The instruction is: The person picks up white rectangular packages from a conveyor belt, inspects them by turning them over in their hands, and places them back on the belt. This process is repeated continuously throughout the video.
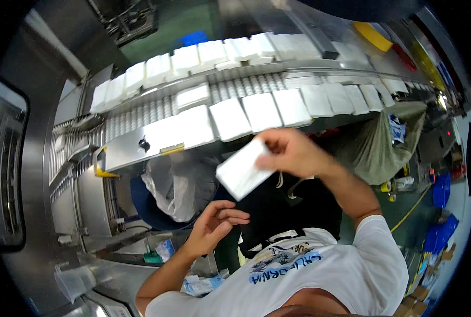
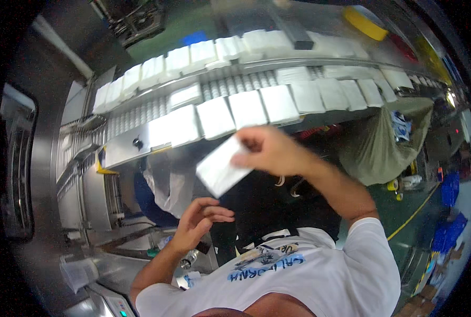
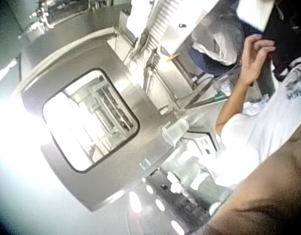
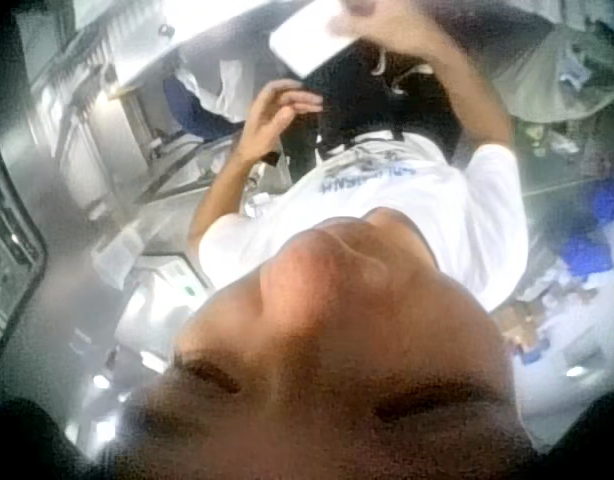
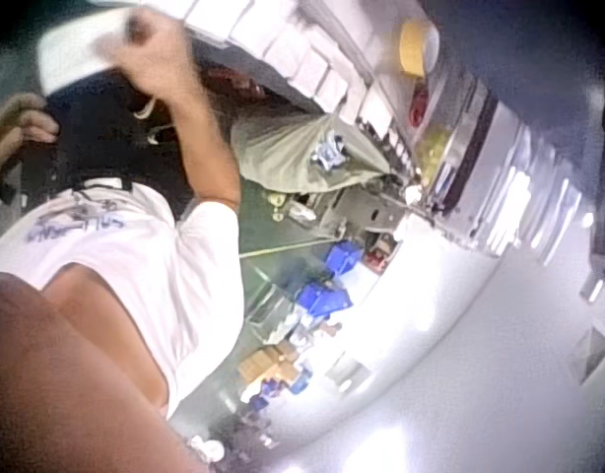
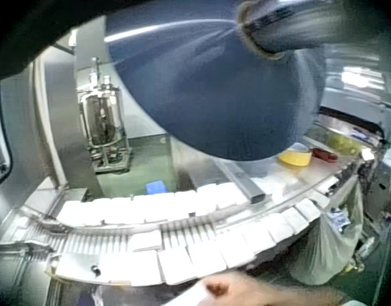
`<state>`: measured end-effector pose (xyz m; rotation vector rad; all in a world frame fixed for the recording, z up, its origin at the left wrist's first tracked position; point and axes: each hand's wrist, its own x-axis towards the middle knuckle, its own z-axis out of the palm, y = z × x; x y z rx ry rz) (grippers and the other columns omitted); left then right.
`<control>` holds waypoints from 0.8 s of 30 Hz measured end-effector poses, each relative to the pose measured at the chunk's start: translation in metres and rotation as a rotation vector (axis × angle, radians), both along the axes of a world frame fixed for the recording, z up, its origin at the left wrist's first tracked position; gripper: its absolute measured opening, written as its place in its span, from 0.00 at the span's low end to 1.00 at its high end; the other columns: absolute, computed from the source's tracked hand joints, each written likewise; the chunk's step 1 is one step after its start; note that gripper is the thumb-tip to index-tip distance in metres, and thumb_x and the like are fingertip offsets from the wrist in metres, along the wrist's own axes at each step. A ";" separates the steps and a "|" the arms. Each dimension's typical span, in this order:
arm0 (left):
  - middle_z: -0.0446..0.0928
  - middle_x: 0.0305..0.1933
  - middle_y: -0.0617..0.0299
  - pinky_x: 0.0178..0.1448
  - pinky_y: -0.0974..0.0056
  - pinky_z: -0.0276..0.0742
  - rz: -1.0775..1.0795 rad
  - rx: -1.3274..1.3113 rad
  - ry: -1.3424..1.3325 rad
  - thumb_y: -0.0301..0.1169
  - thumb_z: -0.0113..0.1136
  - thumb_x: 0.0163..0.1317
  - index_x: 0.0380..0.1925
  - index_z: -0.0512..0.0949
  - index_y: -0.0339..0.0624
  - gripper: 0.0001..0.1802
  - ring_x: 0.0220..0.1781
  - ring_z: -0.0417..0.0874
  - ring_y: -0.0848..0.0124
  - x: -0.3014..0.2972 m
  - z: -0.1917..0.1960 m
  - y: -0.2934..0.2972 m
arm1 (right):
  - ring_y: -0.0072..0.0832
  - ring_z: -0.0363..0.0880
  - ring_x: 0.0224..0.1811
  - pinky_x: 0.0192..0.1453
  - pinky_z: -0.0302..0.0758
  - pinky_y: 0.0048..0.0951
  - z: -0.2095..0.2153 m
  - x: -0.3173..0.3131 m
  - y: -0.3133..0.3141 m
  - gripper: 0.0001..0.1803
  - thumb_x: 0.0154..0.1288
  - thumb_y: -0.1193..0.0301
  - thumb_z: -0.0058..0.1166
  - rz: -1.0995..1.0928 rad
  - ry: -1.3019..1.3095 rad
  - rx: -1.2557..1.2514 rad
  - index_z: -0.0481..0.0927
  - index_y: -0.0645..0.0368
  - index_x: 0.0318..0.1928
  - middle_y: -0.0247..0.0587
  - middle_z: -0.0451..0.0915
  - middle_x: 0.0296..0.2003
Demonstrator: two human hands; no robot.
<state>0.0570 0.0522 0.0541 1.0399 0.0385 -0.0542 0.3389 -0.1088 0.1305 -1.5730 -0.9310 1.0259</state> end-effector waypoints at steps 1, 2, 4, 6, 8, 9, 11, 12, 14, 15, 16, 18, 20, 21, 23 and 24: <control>0.79 0.64 0.43 0.73 0.53 0.76 0.010 0.002 0.015 0.29 0.57 0.80 0.69 0.64 0.37 0.23 0.66 0.83 0.58 0.001 -0.002 -0.002 | 0.17 0.84 0.43 0.48 0.82 0.25 0.009 0.012 0.005 0.19 0.71 0.68 0.69 -0.058 0.002 0.016 0.82 0.63 0.57 0.34 0.87 0.44; 0.80 0.63 0.44 0.72 0.55 0.76 0.008 0.025 0.032 0.29 0.58 0.79 0.69 0.64 0.38 0.23 0.65 0.84 0.59 -0.001 -0.003 -0.001 | 0.18 0.83 0.42 0.46 0.81 0.24 0.019 0.026 0.013 0.18 0.72 0.64 0.69 -0.109 -0.044 0.037 0.83 0.63 0.54 0.34 0.86 0.42; 0.81 0.62 0.47 0.70 0.57 0.78 0.003 0.104 0.057 0.29 0.60 0.79 0.67 0.66 0.38 0.23 0.63 0.85 0.62 -0.004 -0.003 -0.003 | 0.22 0.84 0.43 0.45 0.83 0.25 0.033 0.055 0.034 0.20 0.73 0.60 0.68 -0.198 -0.127 0.118 0.84 0.65 0.51 0.38 0.86 0.40; 0.82 0.59 0.49 0.67 0.58 0.79 -0.016 0.220 0.066 0.30 0.61 0.78 0.66 0.67 0.37 0.22 0.60 0.86 0.64 -0.004 0.002 -0.003 | 0.26 0.85 0.46 0.49 0.86 0.27 0.040 0.085 0.056 0.23 0.74 0.58 0.66 -0.293 -0.215 0.138 0.82 0.67 0.54 0.41 0.85 0.43; 0.84 0.57 0.50 0.65 0.59 0.81 -0.029 0.297 0.067 0.31 0.63 0.77 0.65 0.68 0.37 0.22 0.58 0.86 0.65 -0.002 0.004 -0.004 | 0.26 0.85 0.49 0.53 0.87 0.27 0.039 0.113 0.082 0.26 0.76 0.56 0.64 -0.378 -0.303 0.063 0.80 0.67 0.58 0.40 0.84 0.46; 0.84 0.56 0.51 0.64 0.59 0.81 -0.040 0.337 0.066 0.31 0.63 0.77 0.64 0.69 0.37 0.22 0.57 0.87 0.65 0.000 0.006 -0.004 | 0.26 0.85 0.49 0.53 0.87 0.27 0.036 0.124 0.092 0.27 0.76 0.55 0.64 -0.357 -0.274 0.046 0.80 0.69 0.59 0.41 0.85 0.46; 0.85 0.55 0.52 0.63 0.60 0.82 -0.036 0.360 0.050 0.32 0.64 0.77 0.63 0.69 0.36 0.22 0.55 0.87 0.66 0.001 0.003 -0.004 | 0.27 0.86 0.49 0.54 0.88 0.27 0.017 0.144 0.117 0.30 0.77 0.54 0.63 -0.293 -0.210 0.013 0.79 0.71 0.59 0.43 0.85 0.47; 0.85 0.55 0.52 0.63 0.60 0.82 -0.045 0.363 0.044 0.32 0.64 0.77 0.63 0.69 0.36 0.22 0.55 0.87 0.67 0.003 0.002 -0.003 | 0.29 0.87 0.48 0.53 0.88 0.27 0.006 0.155 0.124 0.30 0.77 0.52 0.62 -0.259 -0.186 -0.050 0.80 0.71 0.58 0.45 0.85 0.49; 0.85 0.54 0.52 0.62 0.60 0.82 -0.059 0.377 0.039 0.33 0.64 0.77 0.63 0.69 0.35 0.22 0.54 0.87 0.67 0.003 0.001 -0.002 | 0.31 0.88 0.45 0.49 0.87 0.28 0.003 0.157 0.132 0.28 0.76 0.52 0.63 -0.212 -0.421 -0.366 0.84 0.70 0.52 0.47 0.87 0.42; 0.85 0.53 0.51 0.62 0.60 0.82 -0.061 0.400 0.051 0.33 0.64 0.77 0.63 0.69 0.35 0.22 0.54 0.87 0.67 0.001 0.003 -0.001 | 0.32 0.88 0.44 0.49 0.87 0.29 0.002 0.159 0.134 0.26 0.75 0.53 0.64 -0.194 -0.561 -0.505 0.85 0.69 0.50 0.48 0.87 0.39; 0.85 0.53 0.51 0.61 0.60 0.83 -0.059 0.417 0.065 0.33 0.64 0.77 0.63 0.70 0.35 0.23 0.54 0.88 0.66 -0.003 0.003 -0.002 | 0.32 0.88 0.44 0.49 0.86 0.30 0.004 0.159 0.132 0.25 0.74 0.54 0.65 -0.222 -0.708 -0.510 0.85 0.68 0.51 0.48 0.87 0.38; 0.86 0.52 0.52 0.62 0.60 0.82 -0.060 0.462 0.056 0.33 0.64 0.77 0.63 0.70 0.35 0.22 0.54 0.88 0.66 -0.002 0.003 -0.003 | 0.34 0.88 0.43 0.49 0.84 0.32 0.010 0.159 0.120 0.24 0.72 0.56 0.66 -0.262 -1.006 -0.501 0.85 0.66 0.51 0.48 0.87 0.37; 0.86 0.53 0.52 0.64 0.59 0.82 -0.075 0.525 0.030 0.33 0.64 0.77 0.63 0.70 0.36 0.22 0.56 0.88 0.64 -0.001 0.004 -0.004 | 0.35 0.88 0.43 0.52 0.83 0.33 0.002 0.156 0.093 0.20 0.72 0.61 0.66 -0.307 -1.055 -0.262 0.84 0.65 0.53 0.46 0.88 0.39; 0.86 0.52 0.51 0.63 0.59 0.82 -0.082 0.525 0.033 0.33 0.64 0.77 0.62 0.70 0.35 0.22 0.56 0.88 0.64 -0.002 0.002 -0.004 | 0.36 0.88 0.45 0.54 0.83 0.36 0.000 0.148 0.083 0.22 0.72 0.60 0.64 -0.340 -1.006 -0.182 0.82 0.64 0.56 0.49 0.88 0.42; 0.87 0.51 0.51 0.62 0.58 0.83 -0.093 0.532 0.042 0.34 0.65 0.76 0.62 0.70 0.35 0.22 0.55 0.89 0.63 -0.003 0.000 -0.004 | 0.36 0.89 0.47 0.55 0.82 0.38 0.006 0.116 0.070 0.21 0.74 0.61 0.63 -0.387 -0.927 -0.052 0.80 0.63 0.58 0.50 0.89 0.46; 0.87 0.50 0.50 0.59 0.57 0.84 -0.088 0.560 0.024 0.36 0.65 0.76 0.61 0.70 0.35 0.23 0.52 0.90 0.61 -0.004 -0.001 -0.005 | 0.35 0.90 0.48 0.55 0.83 0.36 0.012 0.095 0.068 0.18 0.75 0.64 0.62 -0.396 -0.895 0.000 0.81 0.62 0.57 0.49 0.89 0.47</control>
